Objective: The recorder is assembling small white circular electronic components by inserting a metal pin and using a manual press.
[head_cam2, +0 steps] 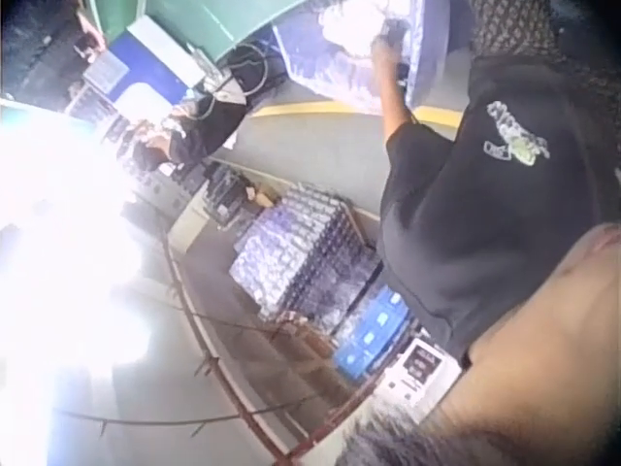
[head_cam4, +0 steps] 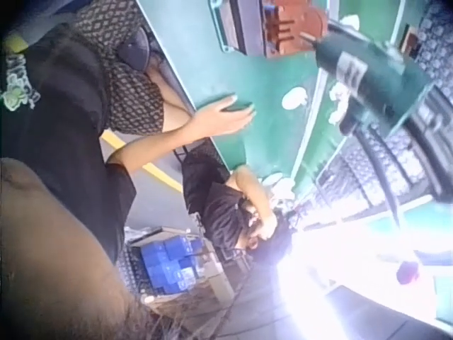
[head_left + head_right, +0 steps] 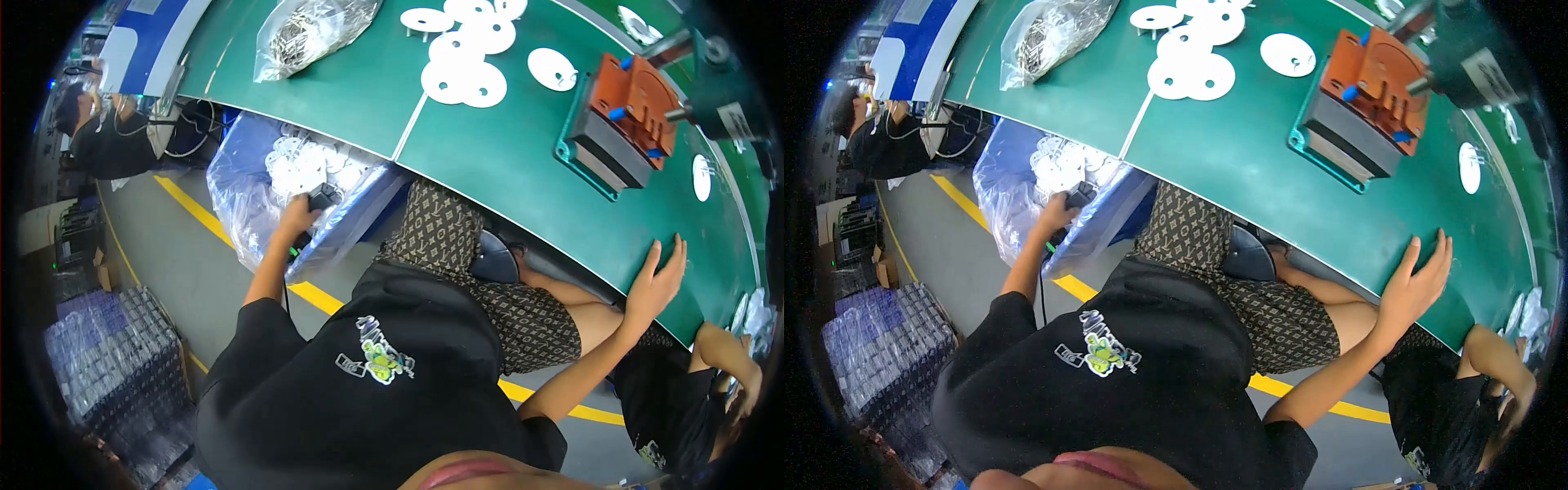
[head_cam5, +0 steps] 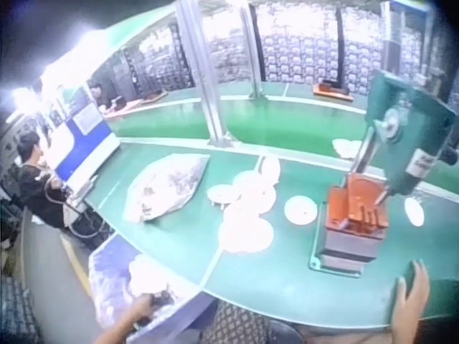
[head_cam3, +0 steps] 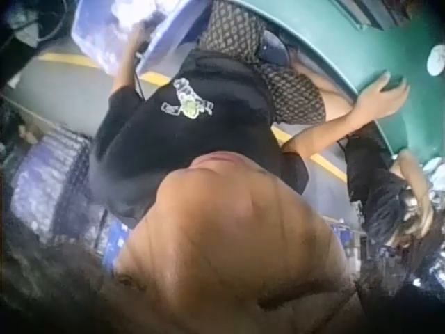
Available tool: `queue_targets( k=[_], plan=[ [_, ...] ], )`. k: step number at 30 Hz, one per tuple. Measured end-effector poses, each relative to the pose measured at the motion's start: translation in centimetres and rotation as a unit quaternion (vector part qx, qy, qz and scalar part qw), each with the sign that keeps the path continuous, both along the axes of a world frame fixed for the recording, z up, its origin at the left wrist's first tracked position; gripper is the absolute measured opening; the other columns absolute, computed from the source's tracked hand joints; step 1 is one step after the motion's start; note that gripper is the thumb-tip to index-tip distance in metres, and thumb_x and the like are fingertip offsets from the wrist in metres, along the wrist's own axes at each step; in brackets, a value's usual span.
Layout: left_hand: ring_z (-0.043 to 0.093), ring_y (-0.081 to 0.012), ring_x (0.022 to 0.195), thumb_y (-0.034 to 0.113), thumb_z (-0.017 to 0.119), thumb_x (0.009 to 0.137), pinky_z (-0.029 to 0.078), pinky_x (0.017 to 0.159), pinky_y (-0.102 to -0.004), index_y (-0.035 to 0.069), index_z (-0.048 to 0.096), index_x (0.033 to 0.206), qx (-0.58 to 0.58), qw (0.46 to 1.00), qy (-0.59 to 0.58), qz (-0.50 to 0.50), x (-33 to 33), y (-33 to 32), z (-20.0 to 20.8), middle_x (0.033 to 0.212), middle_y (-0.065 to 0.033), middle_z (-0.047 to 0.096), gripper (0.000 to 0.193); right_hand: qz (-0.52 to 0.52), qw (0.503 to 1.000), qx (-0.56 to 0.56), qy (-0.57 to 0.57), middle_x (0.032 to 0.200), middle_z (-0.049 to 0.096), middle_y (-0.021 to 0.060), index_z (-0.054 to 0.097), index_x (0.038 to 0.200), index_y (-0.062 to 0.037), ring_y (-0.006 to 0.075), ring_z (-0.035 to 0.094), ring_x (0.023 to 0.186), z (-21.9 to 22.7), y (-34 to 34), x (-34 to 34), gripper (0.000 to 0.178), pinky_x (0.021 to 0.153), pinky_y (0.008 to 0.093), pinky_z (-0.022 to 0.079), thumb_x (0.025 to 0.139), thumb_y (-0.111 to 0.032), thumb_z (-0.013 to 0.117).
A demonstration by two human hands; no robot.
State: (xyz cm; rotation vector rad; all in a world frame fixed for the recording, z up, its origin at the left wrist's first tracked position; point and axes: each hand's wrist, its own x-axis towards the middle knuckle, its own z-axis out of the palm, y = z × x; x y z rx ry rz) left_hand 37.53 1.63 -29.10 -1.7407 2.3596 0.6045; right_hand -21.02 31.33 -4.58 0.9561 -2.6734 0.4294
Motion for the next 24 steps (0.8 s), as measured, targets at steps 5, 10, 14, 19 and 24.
queue_targets(
  k=[5,10,14,19,24],
  plan=[
    [0.054,-0.0496,0.108,0.048,0.054,0.088,0.046,0.093,-0.0508,-0.002,0.058,0.119,0.036,0.992,-0.091,0.074,-7.3,-0.5,5.0,0.12,-0.0284,0.056,0.059,0.031,0.999,-0.009,0.005,0.14,0.045,0.0202,0.048,0.134,-0.0022,0.0359,0.04,0.13,-0.4,-0.3,0.1,0.048,0.109,0.0431,0.029,0.097,-0.034,0.047],
    [0.057,-0.0354,0.112,0.049,0.06,0.084,0.048,0.089,-0.0453,0.005,0.063,0.116,0.039,0.982,-0.084,0.164,-5.6,-8.2,4.7,0.121,-0.0187,0.06,0.054,0.038,0.999,-0.018,-0.015,0.14,0.044,0.0208,0.048,0.134,-0.0014,0.0355,0.04,0.13,-0.7,0.4,-0.6,0.048,0.109,0.0433,0.029,0.098,-0.033,0.047],
    [0.022,-0.0472,0.137,0.073,0.074,0.056,0.03,0.108,-0.0517,0.0,0.023,0.146,0.038,0.953,-0.066,0.293,1.2,-11.5,-2.0,0.148,-0.0308,0.021,0.126,0.053,0.998,-0.031,-0.031,0.14,0.045,0.0219,0.048,0.134,0.001,0.0348,0.041,0.13,-0.7,0.3,-1.4,0.048,0.109,0.042,0.028,0.098,-0.031,0.047],
    [0.008,-0.0559,0.136,0.068,0.072,0.061,0.027,0.104,-0.0646,0.006,0.029,0.146,0.052,0.936,-0.085,0.337,0.0,-10.4,-6.2,0.15,-0.0321,0.003,0.113,0.038,0.997,-0.047,-0.043,0.139,0.046,0.0214,0.048,0.133,0.0024,0.0331,0.042,0.129,-0.8,0.6,-2.0,0.047,0.109,0.0402,0.028,0.098,-0.03,0.047],
    [0.027,-0.0547,0.129,0.049,0.07,0.07,0.04,0.096,-0.0605,0.012,0.047,0.135,0.029,0.971,-0.111,0.212,2.8,-11.4,-10.2,0.139,-0.0405,0.024,0.078,0.024,0.997,-0.052,-0.049,0.137,0.048,0.0218,0.048,0.132,0.0034,0.0332,0.043,0.128,-0.5,1.0,-1.6,0.045,0.109,0.04,0.029,0.098,-0.026,0.048]
  ],
)
